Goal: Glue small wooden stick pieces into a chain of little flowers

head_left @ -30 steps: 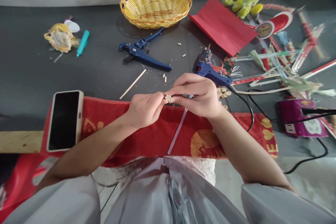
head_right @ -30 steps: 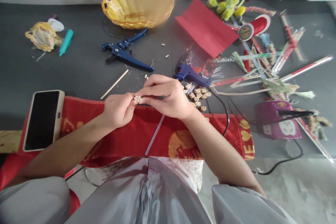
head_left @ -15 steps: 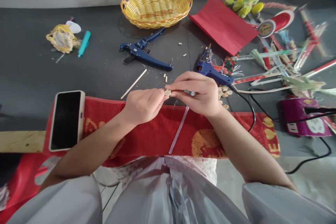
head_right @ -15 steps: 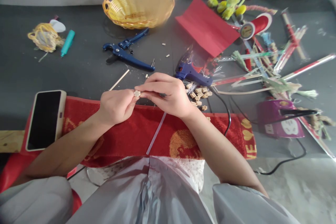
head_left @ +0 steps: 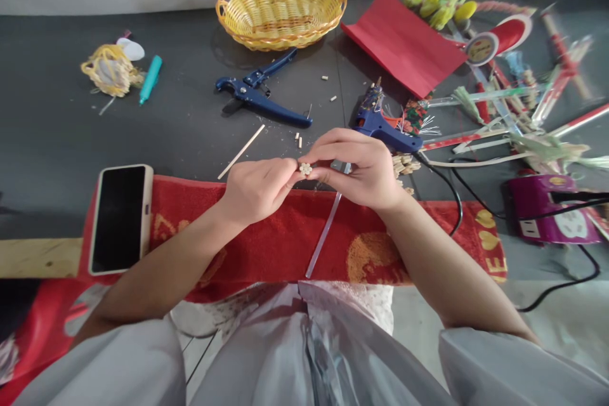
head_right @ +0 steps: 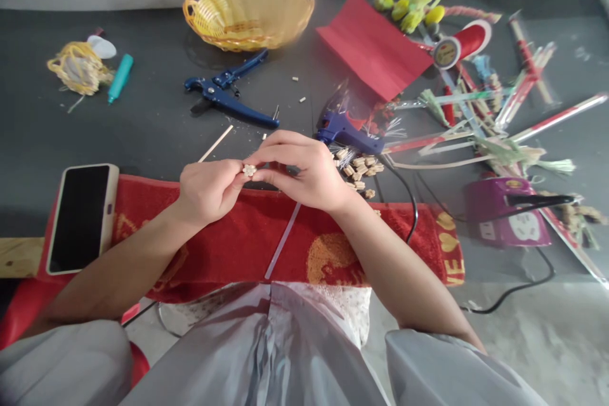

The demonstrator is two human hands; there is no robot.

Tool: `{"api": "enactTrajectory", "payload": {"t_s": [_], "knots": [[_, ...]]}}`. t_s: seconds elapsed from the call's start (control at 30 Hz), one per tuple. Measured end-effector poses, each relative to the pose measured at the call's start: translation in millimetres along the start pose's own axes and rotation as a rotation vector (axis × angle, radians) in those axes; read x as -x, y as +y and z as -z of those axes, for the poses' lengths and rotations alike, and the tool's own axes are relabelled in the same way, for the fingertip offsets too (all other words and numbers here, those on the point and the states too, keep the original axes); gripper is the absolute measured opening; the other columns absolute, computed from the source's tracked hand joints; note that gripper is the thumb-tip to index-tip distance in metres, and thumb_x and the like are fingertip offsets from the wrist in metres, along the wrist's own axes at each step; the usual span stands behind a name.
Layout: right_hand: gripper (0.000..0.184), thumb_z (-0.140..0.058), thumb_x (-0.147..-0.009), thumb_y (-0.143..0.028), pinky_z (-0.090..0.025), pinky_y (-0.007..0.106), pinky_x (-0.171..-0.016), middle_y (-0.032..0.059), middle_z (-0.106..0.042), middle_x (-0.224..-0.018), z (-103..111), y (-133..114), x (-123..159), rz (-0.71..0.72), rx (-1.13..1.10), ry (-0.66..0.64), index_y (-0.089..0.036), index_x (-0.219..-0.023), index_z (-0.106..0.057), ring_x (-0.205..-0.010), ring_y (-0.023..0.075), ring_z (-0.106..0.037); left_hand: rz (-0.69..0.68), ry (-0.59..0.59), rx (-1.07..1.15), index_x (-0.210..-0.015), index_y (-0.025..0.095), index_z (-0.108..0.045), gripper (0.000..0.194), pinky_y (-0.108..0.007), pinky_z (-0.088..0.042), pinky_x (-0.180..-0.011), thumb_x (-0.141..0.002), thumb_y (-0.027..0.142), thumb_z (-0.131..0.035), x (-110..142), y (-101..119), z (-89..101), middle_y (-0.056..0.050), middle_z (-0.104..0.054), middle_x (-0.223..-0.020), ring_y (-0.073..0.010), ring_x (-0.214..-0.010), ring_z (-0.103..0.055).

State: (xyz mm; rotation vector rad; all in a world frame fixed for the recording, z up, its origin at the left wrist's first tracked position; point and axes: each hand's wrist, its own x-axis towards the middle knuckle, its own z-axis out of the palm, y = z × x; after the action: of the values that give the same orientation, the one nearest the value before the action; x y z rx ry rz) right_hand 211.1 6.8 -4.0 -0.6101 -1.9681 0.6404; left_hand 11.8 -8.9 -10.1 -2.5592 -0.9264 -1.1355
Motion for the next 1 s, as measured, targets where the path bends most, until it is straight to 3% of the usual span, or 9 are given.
{"api": "enactTrajectory", "payload": {"t_s": [0.37, 0.67, 1.0], "knots": [[0.01, -0.062, -0.092, -0.022, -0.056, 0.026, -0.076, 0.0043, -0.07, -0.087, 1.9, -4.8, -2.2, 0.045, -0.029, -0.072, -0.016, -0.092, -0.07, -0.082, 0.0123, -0.066, 0.008, -0.003, 0.028, -0.069, 0.02, -0.049, 0.034, -0.022, -0.034, -0.046, -0.101, 0.028, -0.041, 1.9, 4.3, -1.1, 0.005, -0.052, -0.049, -0.008, -0.042, -0.049], [0.018, -0.063, -0.092, -0.019, -0.057, 0.025, -0.075, 0.0045, -0.07, -0.092, -3.0, -0.1, 1.2, 0.056, -0.038, -0.001, -0.018, -0.107, -0.073, -0.084, 0.0107, -0.067, 0.026, 0.003, 0.034, -0.078, 0.019, -0.05, 0.027, -0.022, -0.032, -0.045, -0.101, 0.025, -0.039, 0.9, 2.4, -0.4, 0.004, -0.055, -0.051, -0.0087, -0.042, -0.05], [0.019, -0.073, -0.084, -0.032, -0.055, 0.023, -0.064, 0.0041, -0.07, -0.089, -0.9, -2.5, 1.1, -0.003, -0.006, 0.031, -0.018, -0.096, -0.074, -0.075, 0.0108, -0.065, 0.071, -0.027, -0.043, -0.074, 0.019, -0.051, 0.037, -0.022, -0.032, -0.045, -0.104, 0.03, -0.032, 3.3, 4.4, -2.6, 0.004, -0.055, -0.05, -0.0078, -0.042, -0.052]]}}
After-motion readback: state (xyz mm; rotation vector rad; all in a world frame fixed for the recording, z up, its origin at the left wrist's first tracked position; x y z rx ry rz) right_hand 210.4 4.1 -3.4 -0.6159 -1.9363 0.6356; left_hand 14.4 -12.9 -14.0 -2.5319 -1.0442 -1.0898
